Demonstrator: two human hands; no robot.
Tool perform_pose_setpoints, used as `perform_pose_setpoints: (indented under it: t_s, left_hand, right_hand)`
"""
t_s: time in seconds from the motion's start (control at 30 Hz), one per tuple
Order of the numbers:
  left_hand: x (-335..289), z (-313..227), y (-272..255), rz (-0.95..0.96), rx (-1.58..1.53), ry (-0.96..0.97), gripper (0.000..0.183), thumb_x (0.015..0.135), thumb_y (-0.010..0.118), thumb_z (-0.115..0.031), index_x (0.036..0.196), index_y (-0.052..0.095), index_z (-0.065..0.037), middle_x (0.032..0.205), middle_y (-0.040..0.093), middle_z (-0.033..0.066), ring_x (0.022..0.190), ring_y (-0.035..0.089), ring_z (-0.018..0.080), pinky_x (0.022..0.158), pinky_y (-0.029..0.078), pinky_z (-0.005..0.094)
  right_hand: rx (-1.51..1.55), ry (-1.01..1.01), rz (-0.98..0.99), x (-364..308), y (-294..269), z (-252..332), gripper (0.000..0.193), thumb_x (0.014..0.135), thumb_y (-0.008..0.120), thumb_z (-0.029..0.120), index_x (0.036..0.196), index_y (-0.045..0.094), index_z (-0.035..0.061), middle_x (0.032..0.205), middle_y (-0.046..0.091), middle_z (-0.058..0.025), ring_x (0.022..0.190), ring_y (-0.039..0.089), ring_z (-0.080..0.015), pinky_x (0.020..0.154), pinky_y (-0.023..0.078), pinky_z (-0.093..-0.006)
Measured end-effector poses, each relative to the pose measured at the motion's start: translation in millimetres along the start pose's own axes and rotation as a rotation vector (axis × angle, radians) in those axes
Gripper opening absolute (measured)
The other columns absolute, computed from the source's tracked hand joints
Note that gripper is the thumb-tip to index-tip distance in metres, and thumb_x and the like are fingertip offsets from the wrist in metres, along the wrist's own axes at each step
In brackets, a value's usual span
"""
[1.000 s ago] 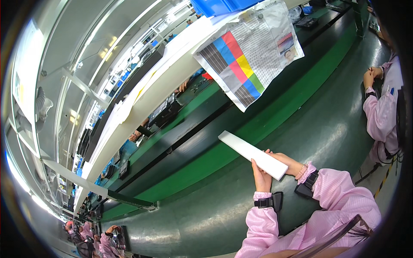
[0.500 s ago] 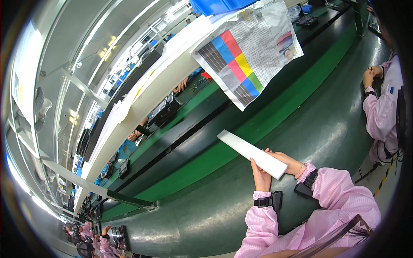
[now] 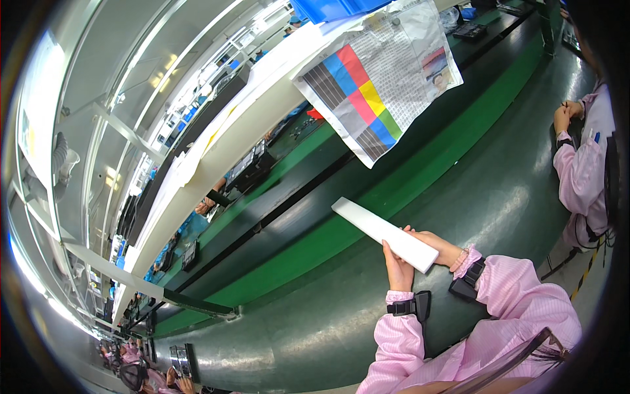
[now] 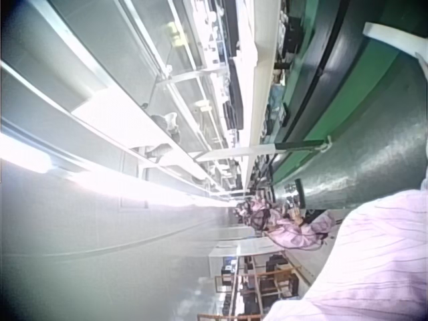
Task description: Testing and inspecting digital tablets on an electronics manufacturing assembly line.
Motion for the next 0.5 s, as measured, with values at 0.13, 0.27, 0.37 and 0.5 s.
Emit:
perform_pose_setpoints:
  t_s: [0.13, 0.27, 0.37, 0.5]
  left_hand:
    - [0.6, -0.5, -2.0, -0.009, 0.005, -0.005, 0.059, 0.097, 0.03, -0.048, 0.126, 0.042, 0.002, 0.126, 0.051, 0.0172, 0.117, 0.049, 0.0294, 0.102, 0.038, 0.0405]
    - [-1.1, -1.0, -0.5, -0.004, -0.004, 0.002, 0.058, 0.097, 0.03, -0.048, 0.125, 0.043, 0.001, 0.125, 0.052, 0.017, 0.117, 0.049, 0.0293, 0.102, 0.038, 0.0405]
    - [-0.7, -0.7, -0.3, 0.001, -0.005, 0.005, 0.057, 0.097, 0.03, -0.048, 0.125, 0.044, 0.001, 0.125, 0.052, 0.0167, 0.116, 0.05, 0.029, 0.102, 0.039, 0.0403]
    - [-0.2, -1.4, 1.3, 0.002, -0.013, 0.007, 0.056, 0.097, 0.03, -0.047, 0.124, 0.044, 0.001, 0.123, 0.053, 0.0167, 0.114, 0.05, 0.0287, 0.101, 0.039, 0.0399]
  right_hand:
    - [-0.014, 0.006, 0.008, 2.5, -0.3, -1.6, 0.038, 0.094, 0.051, 0.032, 0.115, 0.056, 0.0008, 0.097, 0.063, 0.0003, 0.08, 0.06, -0.0042, 0.067, 0.049, -0.0206]
    - [-0.022, 0.001, 0.009, 0.2, 1.2, -0.5, 0.037, 0.094, 0.051, 0.033, 0.113, 0.057, 0.001, 0.095, 0.063, 0.0004, 0.079, 0.06, -0.0041, 0.066, 0.049, -0.0205]
    - [-0.015, 0.009, 0.001, -0.2, 0.2, -1.3, 0.037, 0.094, 0.052, 0.033, 0.113, 0.057, 0.001, 0.095, 0.063, 0.0004, 0.079, 0.06, -0.0039, 0.066, 0.049, -0.0204]
    - [-0.014, 0.006, 0.013, 2.2, -0.1, -1.6, 0.037, 0.094, 0.052, 0.033, 0.112, 0.057, 0.0009, 0.095, 0.062, 0.0001, 0.079, 0.06, -0.0037, 0.066, 0.049, -0.0204]
Point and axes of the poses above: each hand's wrist, its own x-axis towards the middle knuckle, its own y-axis out of the palm, z = x × y, the point moved 7 cm from there along x, towards the middle knuckle
